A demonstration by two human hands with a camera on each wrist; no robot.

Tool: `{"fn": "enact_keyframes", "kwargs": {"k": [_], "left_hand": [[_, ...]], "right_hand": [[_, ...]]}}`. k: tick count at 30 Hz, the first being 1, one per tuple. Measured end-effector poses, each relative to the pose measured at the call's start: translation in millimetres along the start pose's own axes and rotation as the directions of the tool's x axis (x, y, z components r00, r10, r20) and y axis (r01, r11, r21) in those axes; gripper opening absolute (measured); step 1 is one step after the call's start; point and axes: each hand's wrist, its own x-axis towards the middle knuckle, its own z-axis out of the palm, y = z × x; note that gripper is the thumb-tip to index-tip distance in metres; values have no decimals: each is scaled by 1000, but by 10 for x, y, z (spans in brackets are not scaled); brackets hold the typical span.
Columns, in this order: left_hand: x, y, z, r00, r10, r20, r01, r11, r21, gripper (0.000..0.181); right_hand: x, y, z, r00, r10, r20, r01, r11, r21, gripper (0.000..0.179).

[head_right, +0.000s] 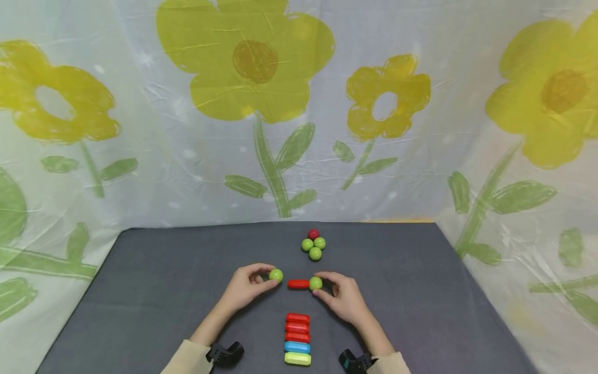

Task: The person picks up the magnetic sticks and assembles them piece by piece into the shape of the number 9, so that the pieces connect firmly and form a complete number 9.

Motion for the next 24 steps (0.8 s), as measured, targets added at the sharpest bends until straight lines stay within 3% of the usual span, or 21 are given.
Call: {"fn": "enact_keyframes", "kwargs": {"k": [10, 17, 24], "left_hand": [[-7, -57, 42, 996, 38, 80, -44, 996, 73, 31], [-2, -37, 61, 995, 76, 70, -82, 993, 88, 30], [-28, -29, 45, 995, 64, 78, -73, 991, 116, 30]], "right_hand": [[7, 4, -26, 1000, 21, 11, -21, 1000, -7, 40], [10, -6, -46, 1000, -16, -20, 15, 1000, -13, 38], [8, -13, -26, 1000, -20, -11, 20, 1000, -7, 38]]}}
